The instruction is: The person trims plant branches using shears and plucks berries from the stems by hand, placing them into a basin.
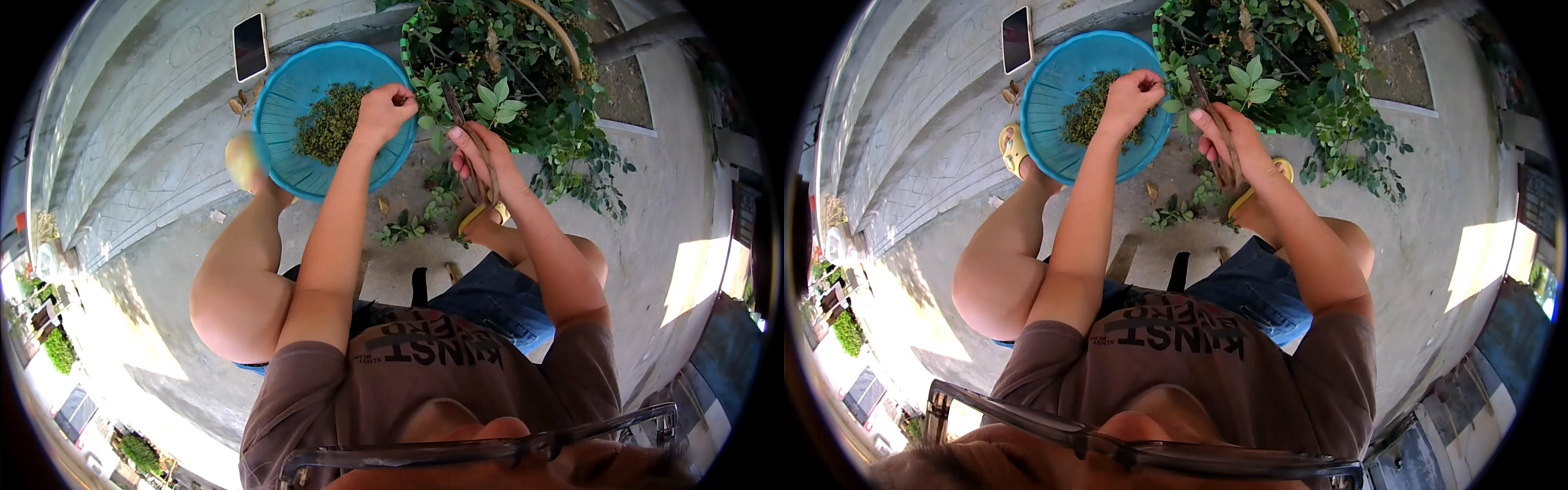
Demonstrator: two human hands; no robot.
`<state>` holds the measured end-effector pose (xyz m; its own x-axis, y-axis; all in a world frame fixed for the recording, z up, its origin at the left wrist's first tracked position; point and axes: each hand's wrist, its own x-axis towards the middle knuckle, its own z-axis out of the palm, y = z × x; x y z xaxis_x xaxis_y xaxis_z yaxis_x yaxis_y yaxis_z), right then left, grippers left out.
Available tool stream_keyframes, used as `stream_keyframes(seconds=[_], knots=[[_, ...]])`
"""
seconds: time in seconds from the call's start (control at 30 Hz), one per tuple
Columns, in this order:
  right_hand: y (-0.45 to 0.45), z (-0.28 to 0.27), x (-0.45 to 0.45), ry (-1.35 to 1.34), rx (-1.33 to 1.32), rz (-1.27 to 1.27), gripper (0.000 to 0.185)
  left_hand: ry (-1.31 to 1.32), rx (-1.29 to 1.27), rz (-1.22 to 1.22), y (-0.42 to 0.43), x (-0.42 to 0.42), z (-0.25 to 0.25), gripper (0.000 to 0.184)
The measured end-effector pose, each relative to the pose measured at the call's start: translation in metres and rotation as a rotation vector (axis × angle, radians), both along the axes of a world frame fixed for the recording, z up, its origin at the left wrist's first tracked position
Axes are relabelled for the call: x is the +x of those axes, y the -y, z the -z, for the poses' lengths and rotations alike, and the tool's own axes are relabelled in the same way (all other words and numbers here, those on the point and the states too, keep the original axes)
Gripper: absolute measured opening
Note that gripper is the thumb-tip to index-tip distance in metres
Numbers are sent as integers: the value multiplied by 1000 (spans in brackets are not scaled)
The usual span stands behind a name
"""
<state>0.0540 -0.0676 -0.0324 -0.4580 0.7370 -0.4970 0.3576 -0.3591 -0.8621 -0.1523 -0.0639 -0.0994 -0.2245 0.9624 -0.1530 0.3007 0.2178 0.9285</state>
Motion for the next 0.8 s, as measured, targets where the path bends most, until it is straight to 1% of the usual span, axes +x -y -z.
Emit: stream_keyframes(seconds=[0.03,0.1,0.13,0.2,0.23,0.3,0.37,0.47,0.57,0.63,0.7,0.77,0.8], knots=[[-1,-1,0,-3,-15,17,40,-1,-3,0,0,-1,1,16],[-1,-1,1,-8,-34,37,40,398,-99,14,1,-2,3,12],[-1,-2,2,-26,-45,41,42,397,-101,15,2,-3,3,12],[0,-2,3,-45,-56,47,45,588,-120,36,4,-5,2,7],[3,-3,4,-64,-56,55,44,585,-116,38,7,-7,2,7],[2,-3,5,-85,-58,62,44,793,-116,9,11,-16,4,5],[1,1,9,-100,-20,106,45,783,-113,-29,15,-30,8,4],[1,-11,13,-111,14,150,45,759,-136,-79,24,-48,9,4],[-4,-12,17,-118,30,135,46,768,-170,-89,29,-54,11,3],[-4,-10,18,-134,21,111,46,839,-170,-77,31,-51,10,3],[2,-13,15,-120,-12,97,46,828,-163,-73,33,-51,9,5],[3,-14,14,-137,-21,82,46,949,-117,-66,31,-49,12,11],[2,-14,13,-149,-32,76,46,950,-112,-72,27,-46,12,11]])
